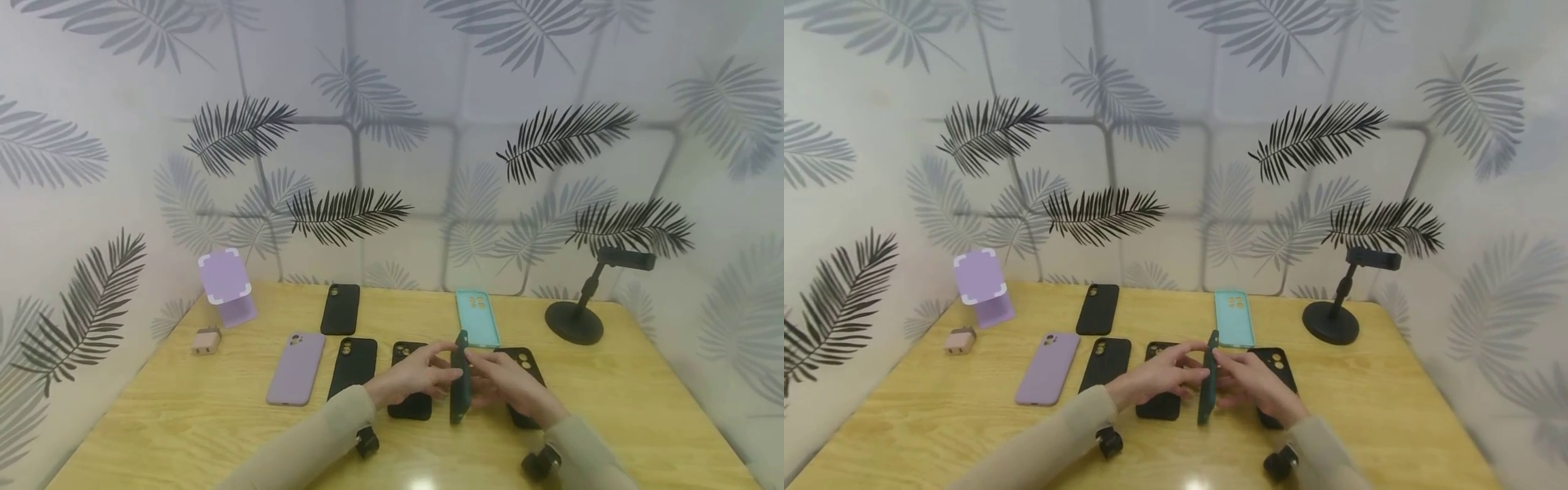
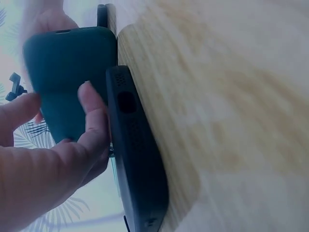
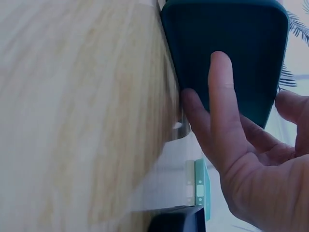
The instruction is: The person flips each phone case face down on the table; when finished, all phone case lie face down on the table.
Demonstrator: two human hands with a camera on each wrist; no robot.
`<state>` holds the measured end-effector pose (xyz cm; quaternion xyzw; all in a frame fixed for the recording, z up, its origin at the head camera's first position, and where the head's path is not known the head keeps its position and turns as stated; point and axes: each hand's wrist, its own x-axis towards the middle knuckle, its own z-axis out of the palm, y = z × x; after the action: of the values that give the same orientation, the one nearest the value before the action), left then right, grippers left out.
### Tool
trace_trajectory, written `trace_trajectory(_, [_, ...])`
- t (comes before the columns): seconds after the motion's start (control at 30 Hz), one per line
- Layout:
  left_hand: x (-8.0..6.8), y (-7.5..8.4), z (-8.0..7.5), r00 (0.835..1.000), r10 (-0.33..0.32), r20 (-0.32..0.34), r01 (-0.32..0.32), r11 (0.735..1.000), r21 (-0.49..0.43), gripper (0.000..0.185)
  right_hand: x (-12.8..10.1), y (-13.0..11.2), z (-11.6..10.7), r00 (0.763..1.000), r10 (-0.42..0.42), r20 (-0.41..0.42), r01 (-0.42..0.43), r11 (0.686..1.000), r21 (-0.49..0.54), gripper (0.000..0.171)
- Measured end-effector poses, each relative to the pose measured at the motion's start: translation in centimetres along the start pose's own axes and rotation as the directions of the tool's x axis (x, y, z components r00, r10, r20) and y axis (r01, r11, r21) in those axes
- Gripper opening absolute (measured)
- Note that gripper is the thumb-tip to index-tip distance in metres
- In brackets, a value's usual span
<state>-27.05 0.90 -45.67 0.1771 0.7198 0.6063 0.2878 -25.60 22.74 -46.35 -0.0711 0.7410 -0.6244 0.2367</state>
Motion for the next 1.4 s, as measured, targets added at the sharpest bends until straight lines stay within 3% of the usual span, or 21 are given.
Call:
trace_trajectory(0.2, [-0.1, 0.2, 0.0, 0.999, -0.018, 0.041, 0.017, 0.999, 0.032, 0.056, -0.2, -0.5, -0.9, 0.997, 0.004, -0.073, -0.007, 0.999, -0.041, 0.068])
trace_trajectory(0.33, [-0.1, 0.1, 0.0, 0.998, -0.017, 0.061, 0.015, 0.999, 0.035, 0.056, -0.6, -0.6, -1.8, 0.987, -0.017, -0.160, -0.003, 0.992, -0.125, 0.060])
trace_trajectory(0.47, [-0.1, 0.1, 0.0, 0.997, -0.029, 0.065, 0.027, 0.999, 0.036, 0.056, -1.0, -0.3, -2.4, 0.982, -0.034, -0.187, -0.004, 0.980, -0.200, 0.055])
trace_trajectory(0.97, [-0.1, 0.2, 0.0, 0.996, -0.074, 0.043, 0.074, 0.997, 0.001, 0.061, -1.1, 0.5, -2.3, 0.970, -0.022, -0.242, -0.061, 0.942, -0.329, 0.042])
trace_trajectory(1.4, [-0.1, 0.3, -0.3, 0.996, -0.082, 0.025, 0.082, 0.997, -0.001, 0.068, -1.1, 0.5, -2.3, 0.964, -0.082, -0.251, -0.024, 0.919, -0.394, 0.032])
